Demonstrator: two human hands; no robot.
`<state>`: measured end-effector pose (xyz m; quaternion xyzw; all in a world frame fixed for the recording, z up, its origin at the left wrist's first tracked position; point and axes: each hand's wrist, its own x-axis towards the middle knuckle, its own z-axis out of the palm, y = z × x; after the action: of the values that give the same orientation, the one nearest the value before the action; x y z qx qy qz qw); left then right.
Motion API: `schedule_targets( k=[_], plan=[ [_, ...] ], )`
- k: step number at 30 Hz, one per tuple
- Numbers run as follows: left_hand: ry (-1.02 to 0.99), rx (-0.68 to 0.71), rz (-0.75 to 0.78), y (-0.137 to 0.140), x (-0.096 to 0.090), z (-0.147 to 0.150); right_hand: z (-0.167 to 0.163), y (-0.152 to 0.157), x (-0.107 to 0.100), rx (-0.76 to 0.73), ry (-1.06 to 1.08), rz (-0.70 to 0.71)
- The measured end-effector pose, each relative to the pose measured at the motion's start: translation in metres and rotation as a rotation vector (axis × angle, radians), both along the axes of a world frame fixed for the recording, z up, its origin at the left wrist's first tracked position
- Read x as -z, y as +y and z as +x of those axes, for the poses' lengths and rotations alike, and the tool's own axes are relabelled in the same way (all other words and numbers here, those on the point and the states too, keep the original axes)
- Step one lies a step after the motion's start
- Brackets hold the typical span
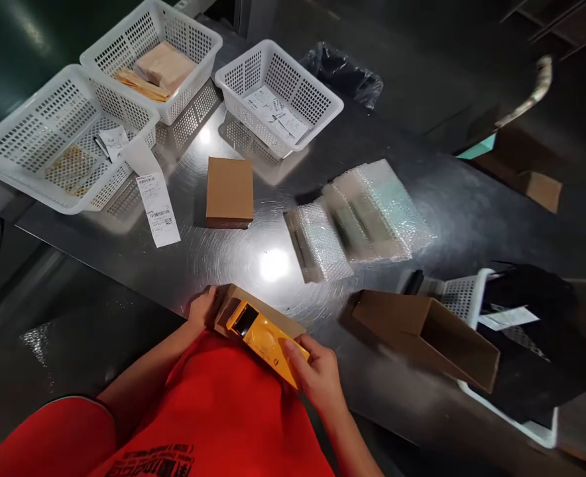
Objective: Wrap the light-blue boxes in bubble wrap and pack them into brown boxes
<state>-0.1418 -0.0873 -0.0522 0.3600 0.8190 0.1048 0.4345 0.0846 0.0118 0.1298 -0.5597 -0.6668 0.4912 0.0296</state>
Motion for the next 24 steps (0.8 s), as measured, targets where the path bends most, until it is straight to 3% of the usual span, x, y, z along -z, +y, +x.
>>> schedule_targets(
  k=[3,8,11,15,19,22,24],
  plan=[
    [0.037,0.064,0.006,-0.014,-0.009,-0.003,-0.001,0.001,0.000,-0.010,0.010,-0.002],
    [-0.013,0.295,0.229,-0.044,-0.009,0.010,-0.004,-0.001,-0.001,-0.011,0.029,0.032],
    [-0.023,0.394,0.218,-0.046,-0.012,0.002,-0.003,-0.001,0.000,-0.004,0.045,0.007],
    [-0.085,0.460,0.345,-0.015,-0.045,-0.022,-0.002,0.002,0.004,-0.030,0.043,-0.033],
    [-0.048,0.796,0.477,0.027,-0.083,-0.032,-0.013,0.008,0.002,-0.061,0.038,-0.043],
    [0.053,0.911,0.478,0.043,-0.096,-0.030,-0.009,0.016,-0.006,-0.127,0.011,-0.102],
    [0.130,0.927,0.462,0.046,-0.099,-0.028,0.018,0.024,-0.010,-0.157,-0.030,-0.108]
  ],
)
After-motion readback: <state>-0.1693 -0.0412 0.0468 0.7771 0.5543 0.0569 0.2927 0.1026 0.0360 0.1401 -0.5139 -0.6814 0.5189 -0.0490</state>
